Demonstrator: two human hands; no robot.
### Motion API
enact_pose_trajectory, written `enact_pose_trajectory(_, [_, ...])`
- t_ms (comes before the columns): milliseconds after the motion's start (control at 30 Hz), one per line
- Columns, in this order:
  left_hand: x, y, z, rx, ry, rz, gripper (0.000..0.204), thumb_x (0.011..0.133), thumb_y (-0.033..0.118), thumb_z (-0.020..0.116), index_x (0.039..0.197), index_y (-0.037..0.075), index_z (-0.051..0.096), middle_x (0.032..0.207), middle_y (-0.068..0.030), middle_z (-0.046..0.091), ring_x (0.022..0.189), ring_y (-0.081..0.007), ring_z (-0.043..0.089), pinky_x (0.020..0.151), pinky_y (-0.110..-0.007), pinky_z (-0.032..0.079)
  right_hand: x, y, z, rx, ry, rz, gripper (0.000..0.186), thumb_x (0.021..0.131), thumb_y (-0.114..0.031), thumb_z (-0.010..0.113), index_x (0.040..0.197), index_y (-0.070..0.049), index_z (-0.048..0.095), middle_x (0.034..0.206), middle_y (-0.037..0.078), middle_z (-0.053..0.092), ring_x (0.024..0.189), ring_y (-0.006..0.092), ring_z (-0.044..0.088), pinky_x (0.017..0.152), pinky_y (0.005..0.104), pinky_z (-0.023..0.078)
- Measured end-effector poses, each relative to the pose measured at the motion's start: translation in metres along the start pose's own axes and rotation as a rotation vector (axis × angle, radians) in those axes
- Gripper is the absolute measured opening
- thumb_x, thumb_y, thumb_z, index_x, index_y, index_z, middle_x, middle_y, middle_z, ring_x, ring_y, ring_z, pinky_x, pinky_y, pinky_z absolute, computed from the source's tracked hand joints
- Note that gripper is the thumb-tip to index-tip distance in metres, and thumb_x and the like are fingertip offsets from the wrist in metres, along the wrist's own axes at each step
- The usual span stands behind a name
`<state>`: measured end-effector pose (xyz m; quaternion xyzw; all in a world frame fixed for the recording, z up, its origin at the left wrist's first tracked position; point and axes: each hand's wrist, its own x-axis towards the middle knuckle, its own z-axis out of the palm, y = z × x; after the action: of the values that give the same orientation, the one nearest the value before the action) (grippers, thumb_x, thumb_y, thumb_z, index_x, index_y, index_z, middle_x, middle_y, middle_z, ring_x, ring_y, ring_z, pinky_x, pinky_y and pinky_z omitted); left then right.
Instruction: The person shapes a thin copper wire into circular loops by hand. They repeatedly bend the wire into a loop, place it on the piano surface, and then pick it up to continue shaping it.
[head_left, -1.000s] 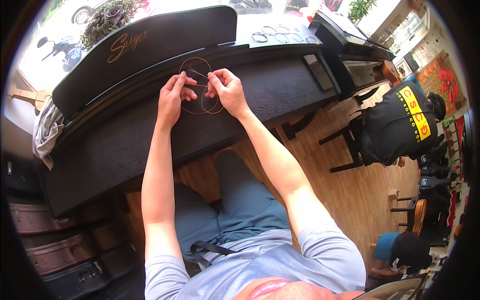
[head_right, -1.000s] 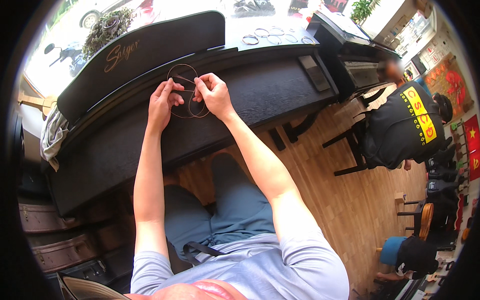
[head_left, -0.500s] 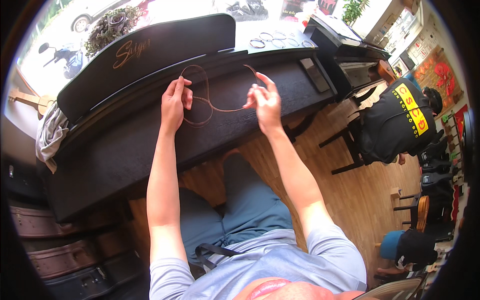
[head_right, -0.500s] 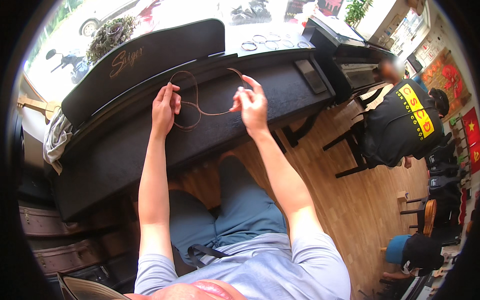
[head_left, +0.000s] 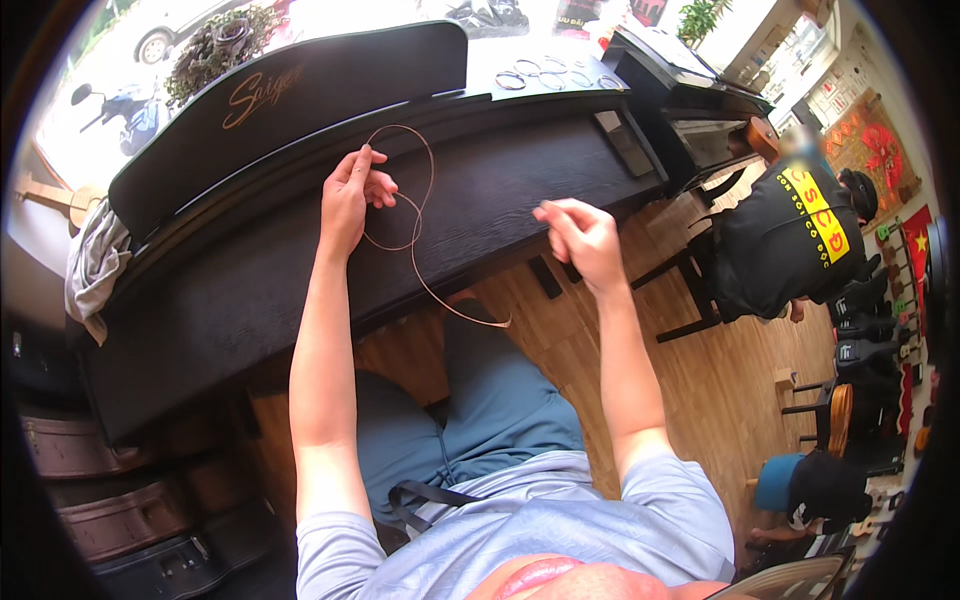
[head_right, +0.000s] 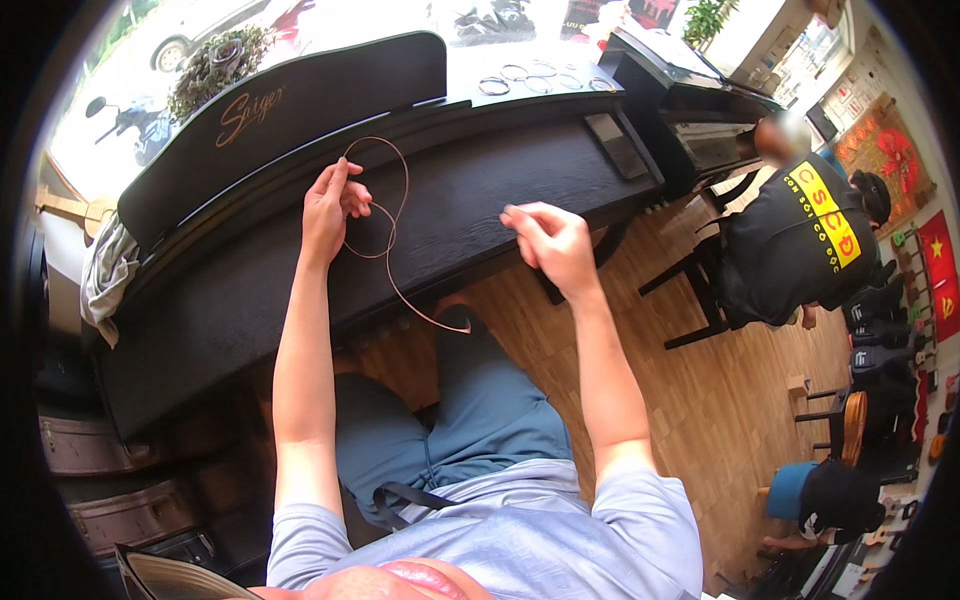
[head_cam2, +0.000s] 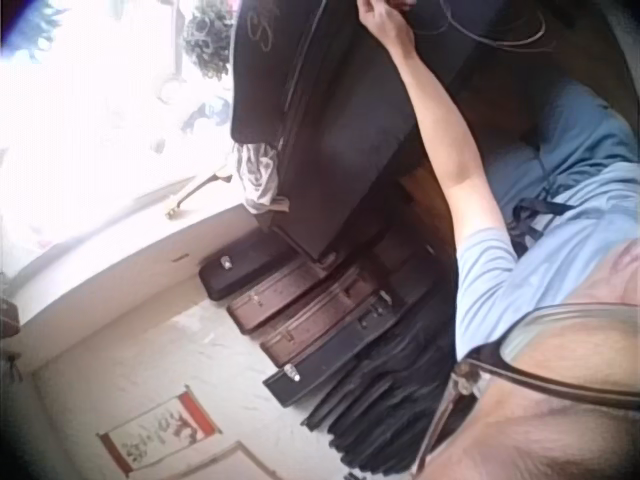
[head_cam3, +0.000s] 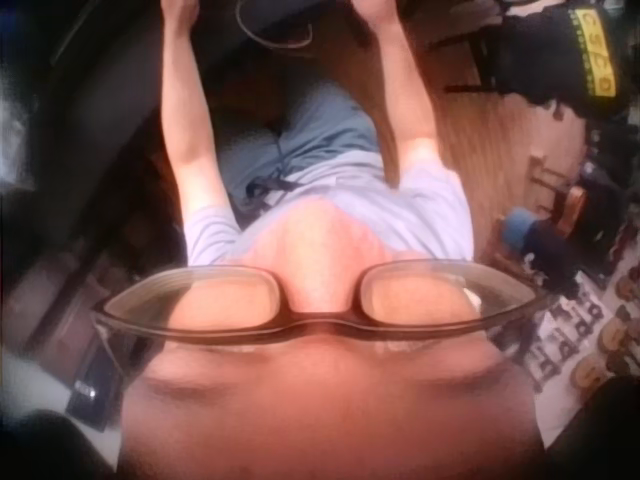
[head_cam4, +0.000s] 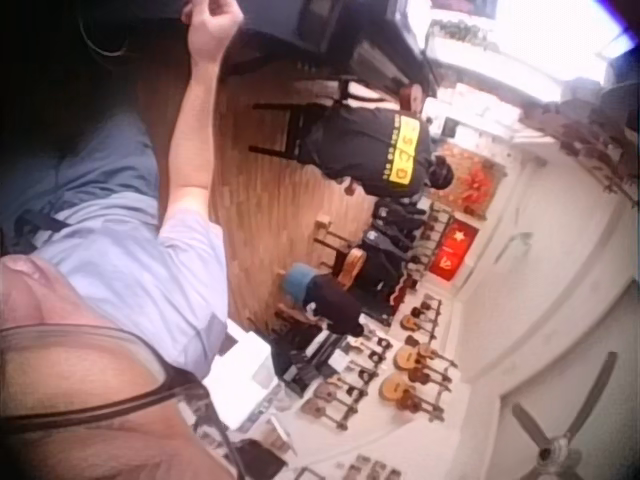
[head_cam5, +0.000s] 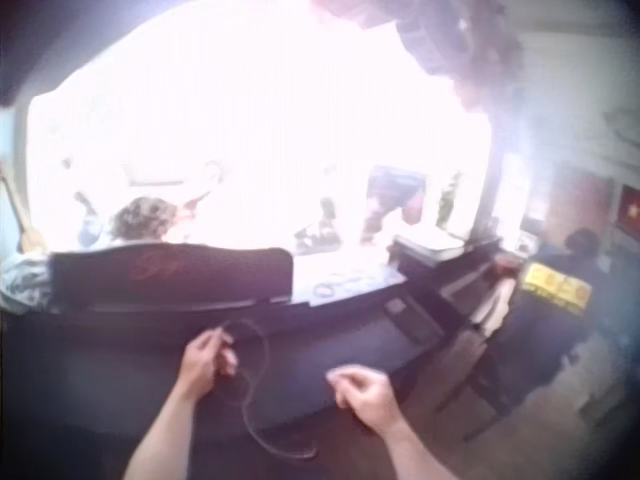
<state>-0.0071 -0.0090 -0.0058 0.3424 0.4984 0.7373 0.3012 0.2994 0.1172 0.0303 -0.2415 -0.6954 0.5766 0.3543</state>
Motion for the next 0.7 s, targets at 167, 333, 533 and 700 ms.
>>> enact_pose_trajectory(167, [0.0, 0.001, -0.003, 0.007, -0.024, 0.003, 0.034, 0.108, 0.035, 0.049, 0.104, 0.005, 0.063, 0.068, -0.0046, 0.065, 0.057, -0.0115, 0.06, 0.056, -0.023, 0.042, 0.056, 0.023, 0.07, -0.162, -0.065, -0.139, 0.06, 0.089, -0.026, 0.08, 0.136, 0.003, 0.056, 0.12, 0.017, 0.068, 0.11, 0.0227, 0.067, 0.097, 0.0346, 0.053])
enact_pose_trajectory(333, [-0.002, 0.003, -0.003, 0.001, -0.04, 0.016, 0.032, 0.108, 0.034, 0.05, 0.104, 0.004, 0.063, 0.065, -0.0042, 0.062, 0.055, -0.0111, 0.059, 0.053, -0.022, 0.04, 0.093, 0.034, 0.123, 0.202, -0.314, 0.065, 0.055, 0.096, -0.036, 0.071, 0.129, 0.007, 0.058, 0.105, 0.014, 0.072, 0.094, 0.02, 0.071, 0.085, 0.0328, 0.057])
enact_pose_trajectory(533, [-0.001, 0.003, 0.0, 0.034, -0.047, -0.003, 0.029, 0.105, 0.031, 0.057, 0.104, 0.003, 0.066, 0.063, -0.0013, 0.059, 0.053, -0.0083, 0.055, 0.049, -0.022, 0.04, 0.105, -0.008, 0.11, 0.327, -0.183, 0.007, 0.035, 0.103, -0.038, 0.06, 0.103, -0.006, 0.073, 0.065, -0.006, 0.053, 0.052, 0.0027, 0.043, 0.054, 0.0207, 0.047])
enact_pose_trajectory(700, [-0.005, 0.009, 0.006, 0.102, -0.068, -0.025, 0.021, 0.098, 0.021, 0.069, 0.106, 0.002, 0.069, 0.063, 0.0012, 0.056, 0.048, -0.0051, 0.046, 0.044, -0.02, 0.034, 0.113, -0.036, 0.079, -0.265, -0.095, -0.459, 0.034, 0.094, -0.039, 0.072, 0.092, -0.005, 0.078, 0.071, 0.005, 0.072, 0.058, 0.0096, 0.06, 0.056, 0.0272, 0.048])
